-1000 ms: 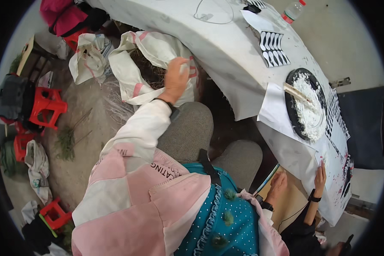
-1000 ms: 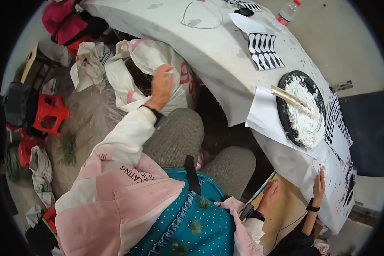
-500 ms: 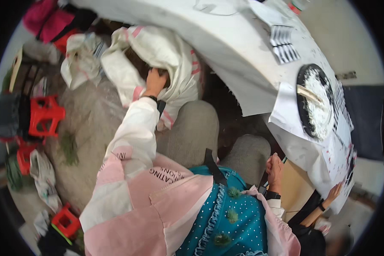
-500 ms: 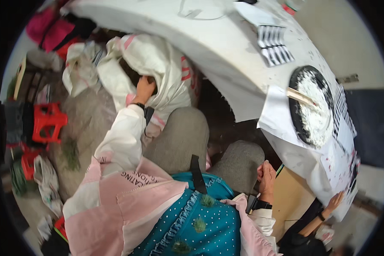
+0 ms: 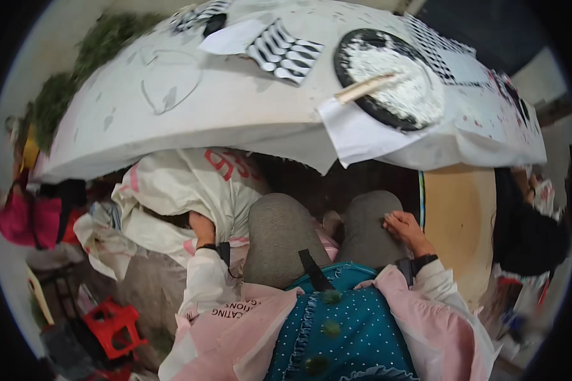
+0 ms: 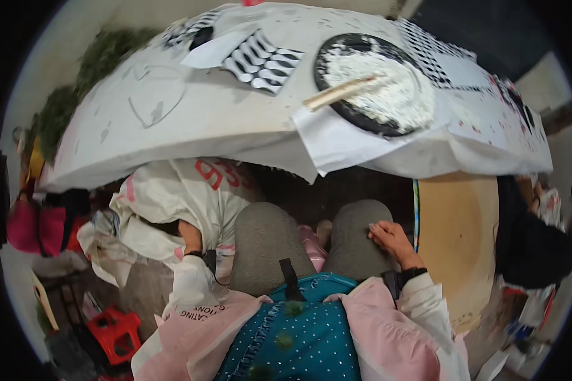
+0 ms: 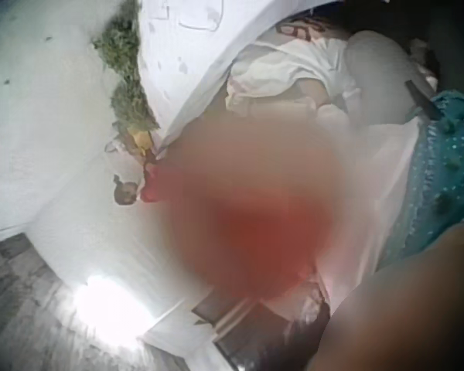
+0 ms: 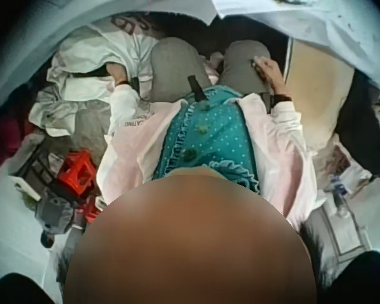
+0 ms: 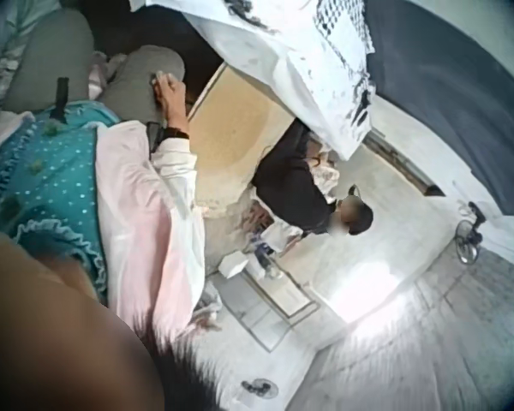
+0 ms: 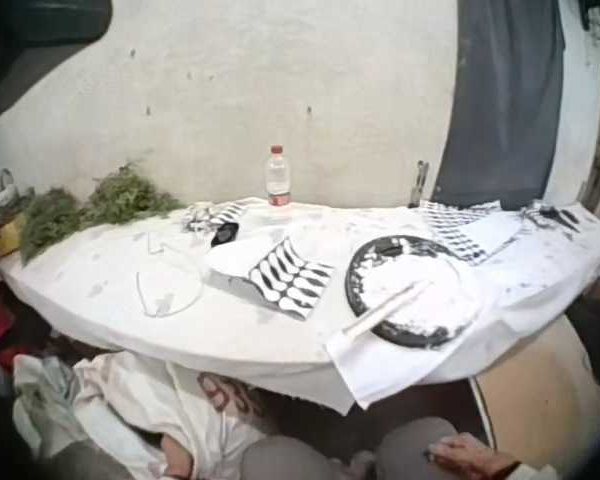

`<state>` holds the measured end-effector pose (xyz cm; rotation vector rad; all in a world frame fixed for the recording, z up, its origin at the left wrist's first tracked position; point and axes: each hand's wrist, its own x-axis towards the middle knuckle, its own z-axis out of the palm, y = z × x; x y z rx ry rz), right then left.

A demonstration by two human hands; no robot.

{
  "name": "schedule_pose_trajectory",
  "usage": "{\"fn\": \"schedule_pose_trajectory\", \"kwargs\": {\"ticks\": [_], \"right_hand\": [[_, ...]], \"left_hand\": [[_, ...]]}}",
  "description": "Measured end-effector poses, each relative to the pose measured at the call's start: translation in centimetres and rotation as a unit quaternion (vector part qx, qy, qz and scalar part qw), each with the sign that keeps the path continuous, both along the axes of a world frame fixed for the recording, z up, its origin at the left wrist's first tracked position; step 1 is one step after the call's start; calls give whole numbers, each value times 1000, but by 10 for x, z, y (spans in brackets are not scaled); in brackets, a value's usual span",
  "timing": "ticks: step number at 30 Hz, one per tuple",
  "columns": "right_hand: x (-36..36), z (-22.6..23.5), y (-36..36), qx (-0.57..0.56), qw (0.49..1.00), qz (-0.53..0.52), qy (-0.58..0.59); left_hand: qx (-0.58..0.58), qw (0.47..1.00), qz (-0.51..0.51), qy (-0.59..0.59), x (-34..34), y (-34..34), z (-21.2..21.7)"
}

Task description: Apply white adhesive paste to small decorative components using a wooden stick and assemble them on the workspace.

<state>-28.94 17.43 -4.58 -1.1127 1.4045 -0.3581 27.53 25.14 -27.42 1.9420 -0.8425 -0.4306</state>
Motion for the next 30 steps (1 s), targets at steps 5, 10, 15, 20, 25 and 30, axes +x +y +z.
{"fn": "schedule_pose_trajectory", "kwargs": {"ticks": [5,10,15,20,25,30], "right_hand": [[0,-13,-14,14,999,8,-30],[-11,-25,-18,28,996,47,-73],[-20,-29,-15,23,993,40,-108],[-13,-33,-15,-25,995,79,-58],[-15,-51,-16,-42,994,97,-34],[-19,-62,-22,-40,995,80,-48]], "left_hand": [[-32,994,86,-61,-16,-7,70],[3,994,109,18,-19,-7,89],[-51,979,200,12,17,0,81],[-96,983,156,32,56,10,65],[-79,979,190,10,36,10,95],[-269,841,332,331,-12,5,149]]}}
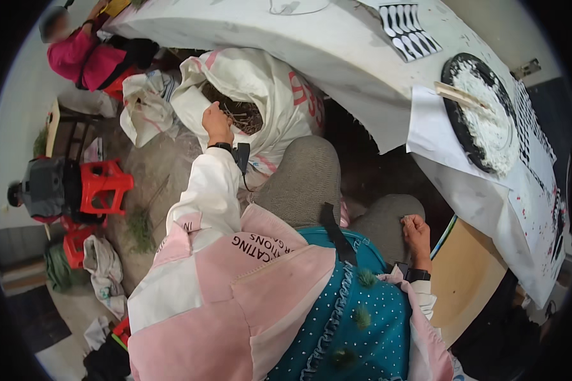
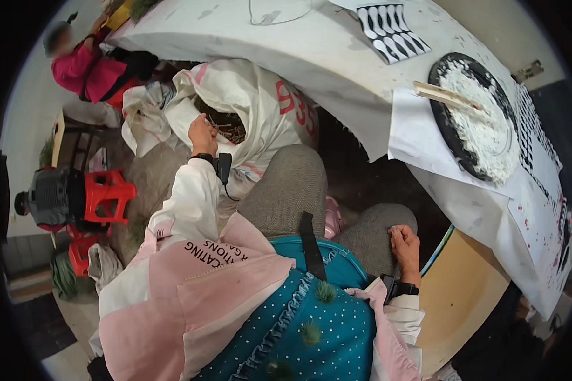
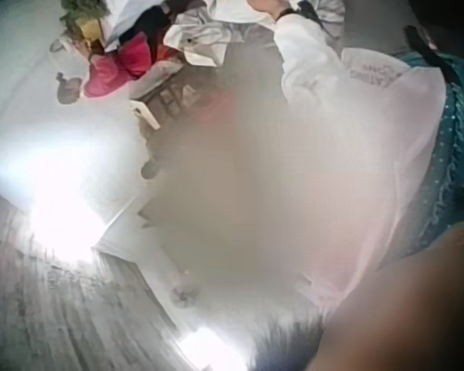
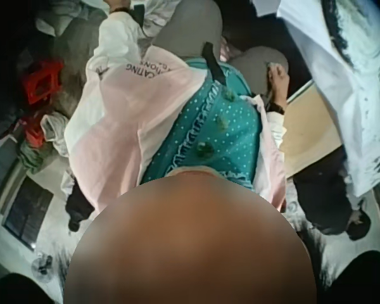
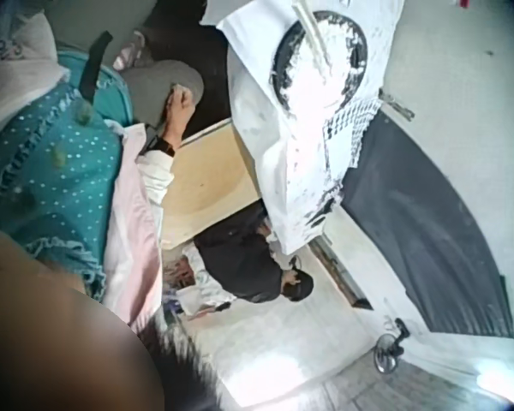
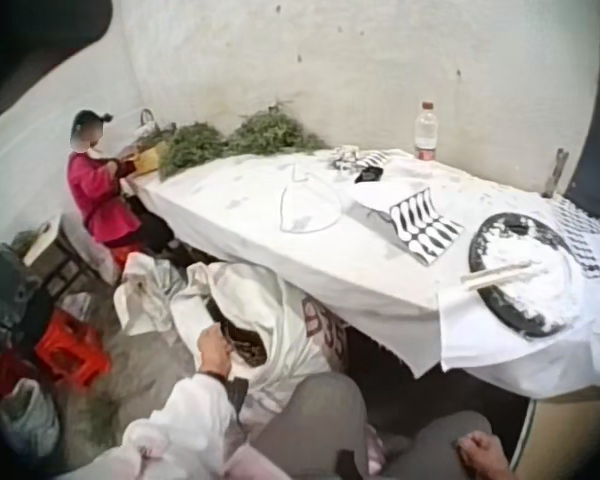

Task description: Apply white adhesive paste to small decorative components using a wooden stick and assemble them on the workspace.

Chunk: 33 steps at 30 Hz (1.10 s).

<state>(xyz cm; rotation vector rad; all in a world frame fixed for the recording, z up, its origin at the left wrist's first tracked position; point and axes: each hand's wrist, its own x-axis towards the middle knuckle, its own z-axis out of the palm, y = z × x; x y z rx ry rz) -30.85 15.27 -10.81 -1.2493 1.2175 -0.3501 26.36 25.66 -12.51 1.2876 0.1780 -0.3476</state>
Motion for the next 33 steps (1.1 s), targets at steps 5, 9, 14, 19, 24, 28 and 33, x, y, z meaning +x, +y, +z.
{"fn": "schedule_pose_trajectory", "kwargs": {"ticks": [5,9,14,19,24,28,33], "right_hand": [[2,-4,-1,16,1000,-4,-8],[4,-1,0,1,1000,-3,14],[7,5,0,-7,1000,-13,28],[0,-5,1,-4,1000,-11,2],[1,-1,2,6,1000,-5,13],[12,32,-12,-1,996,58,67],[61,109,-30,-128,983,125,39]], "left_hand": [[-88,994,28,59,15,19,-16],[93,962,-250,67,-23,1,-13],[20,992,-124,19,-18,4,-25],[-18,991,-135,10,-15,18,-25],[-40,997,-72,0,-10,24,8],[-70,993,-81,-37,-8,26,45],[-175,950,-254,-48,-71,-1,117]]}}
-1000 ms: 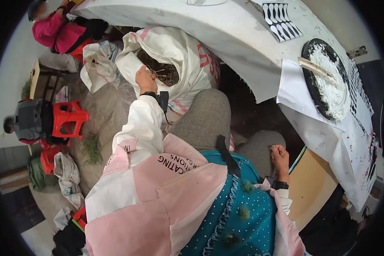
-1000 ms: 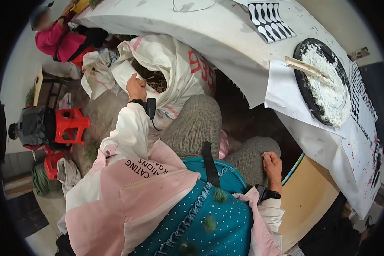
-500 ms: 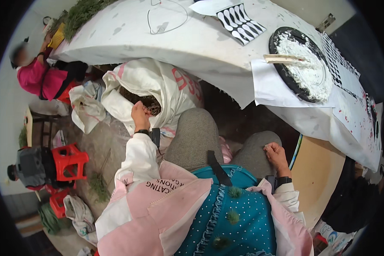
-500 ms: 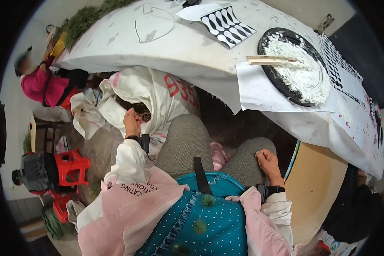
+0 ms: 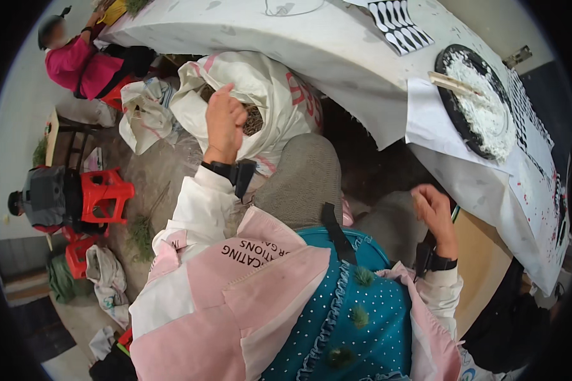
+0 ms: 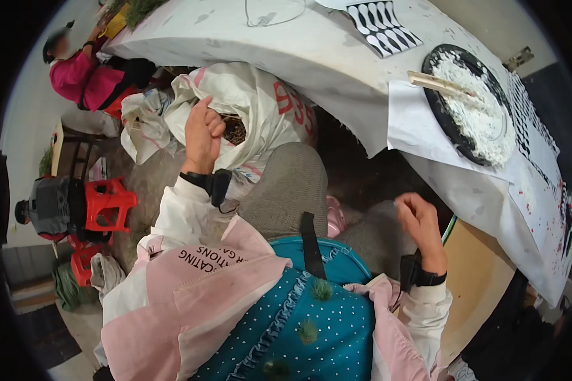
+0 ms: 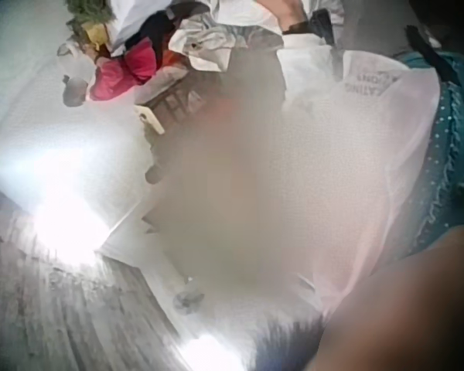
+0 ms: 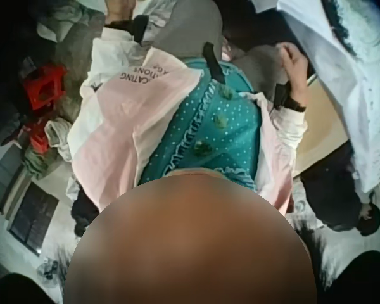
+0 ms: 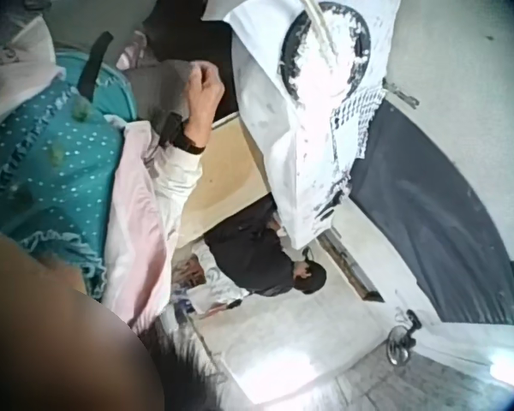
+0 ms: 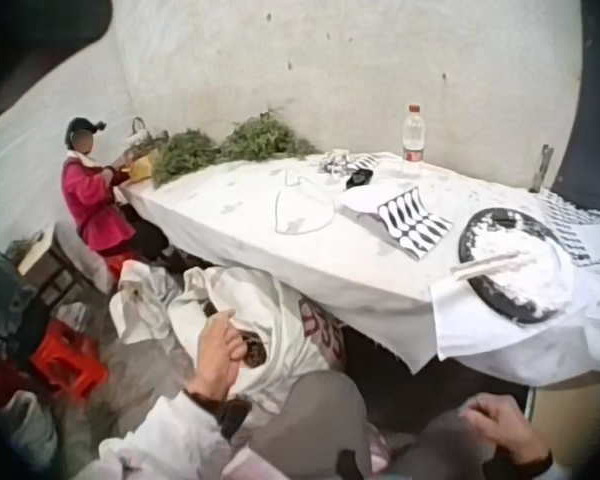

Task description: Apply white adhesive paste to small decorative components using a wooden stick and assemble them on the workspace.

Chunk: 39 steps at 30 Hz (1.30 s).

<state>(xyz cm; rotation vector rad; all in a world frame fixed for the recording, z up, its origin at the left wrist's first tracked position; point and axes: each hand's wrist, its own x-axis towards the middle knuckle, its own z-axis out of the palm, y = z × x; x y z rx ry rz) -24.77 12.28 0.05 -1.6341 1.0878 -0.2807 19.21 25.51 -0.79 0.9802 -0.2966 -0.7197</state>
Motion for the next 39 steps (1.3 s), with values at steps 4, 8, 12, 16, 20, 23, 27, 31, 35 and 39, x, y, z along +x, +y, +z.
{"fn": "schedule_pose_trajectory", "kwargs": {"ticks": [4,8,12,16,20,23,27,31,35,39], "right_hand": [[58,23,21,-144,980,43,-133],[80,13,41,-163,968,82,-170],[73,-2,48,-113,977,133,-121],[70,-8,37,-107,979,94,-143],[63,-18,37,-190,958,132,-169],[57,-20,38,-168,964,98,-180],[42,-35,32,-127,976,60,-167],[26,-42,31,-43,987,9,-155],[11,-40,26,-46,983,-36,-173],[-18,-25,22,-67,978,-77,-181]], "left_hand": [[29,987,-156,-28,-82,-12,17],[86,942,-322,-51,-169,-37,4],[86,920,-360,-129,-201,-34,-10],[98,918,-366,-117,-194,-30,-5],[83,908,-393,-118,-193,-33,4],[81,889,-403,-204,-191,-48,19],[75,812,-333,-474,-175,-89,47],[14,732,-211,-648,-172,-142,89],[15,710,-161,-686,-183,-173,101],[21,685,-148,-713,-191,-191,83]]}}
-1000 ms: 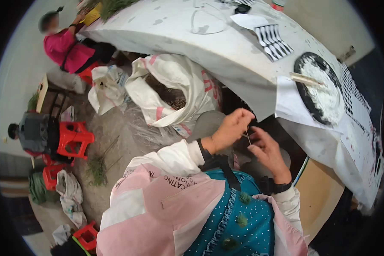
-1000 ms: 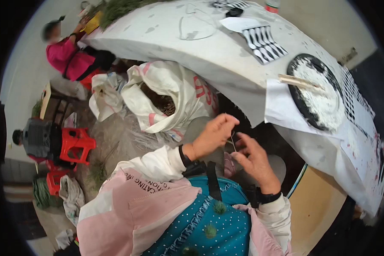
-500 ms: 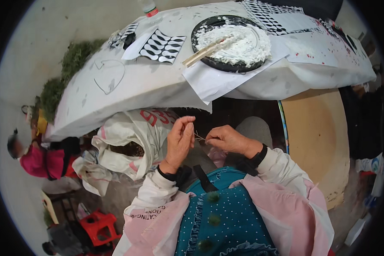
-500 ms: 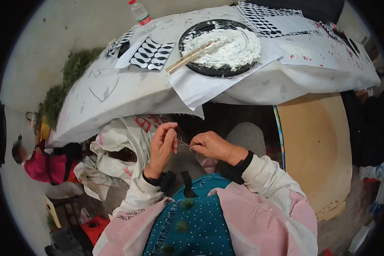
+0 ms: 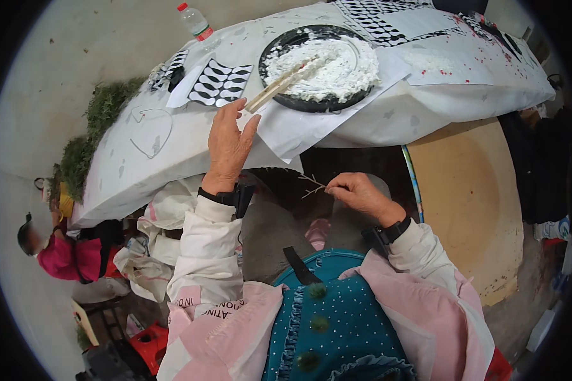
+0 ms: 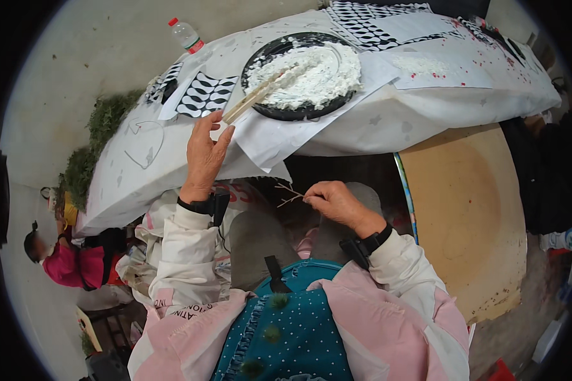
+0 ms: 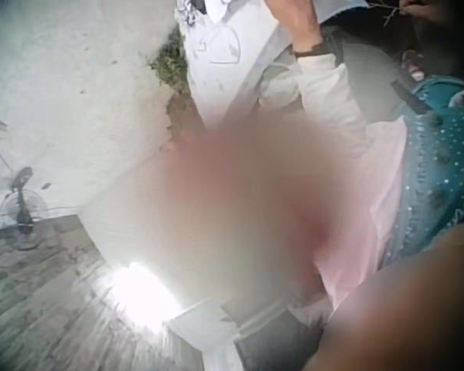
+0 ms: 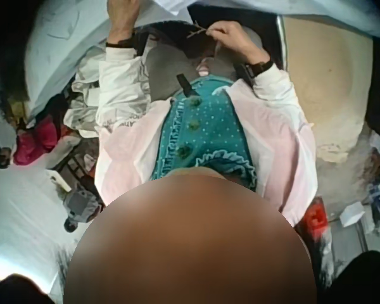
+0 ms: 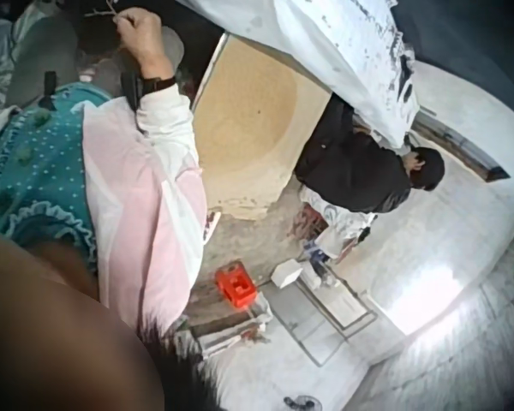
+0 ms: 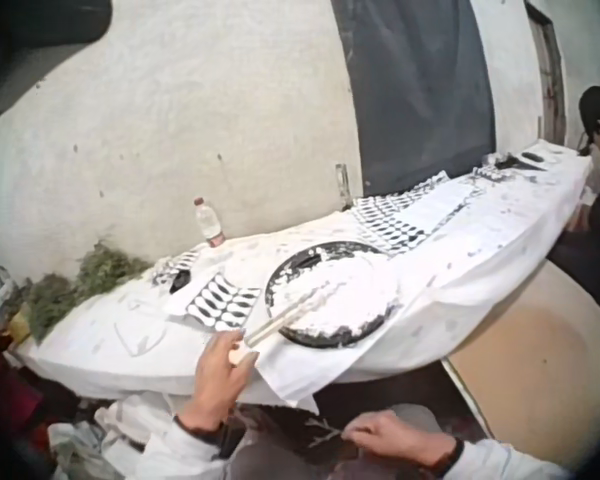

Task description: Apply white adhesive paste to small decorative components using a wooden stick and assemble them on the workspace.

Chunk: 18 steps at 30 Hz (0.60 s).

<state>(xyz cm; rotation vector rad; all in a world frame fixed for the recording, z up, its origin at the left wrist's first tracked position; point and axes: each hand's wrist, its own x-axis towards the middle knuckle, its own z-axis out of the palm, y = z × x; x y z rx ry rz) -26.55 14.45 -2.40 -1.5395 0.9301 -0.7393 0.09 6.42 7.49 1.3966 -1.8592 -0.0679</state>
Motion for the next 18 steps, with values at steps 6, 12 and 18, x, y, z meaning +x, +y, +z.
{"fn": "schedule_pose_trajectory", "kwargs": {"ticks": [6,12,18], "right_hand": [[-58,25,-13,-139,985,-81,69],[-133,87,1,-222,930,-194,217],[-172,200,57,-166,878,-282,350]], "left_hand": [[39,994,-44,89,7,-34,-29],[83,968,-104,214,10,-41,-35],[86,920,-145,353,26,-68,-45]]}}
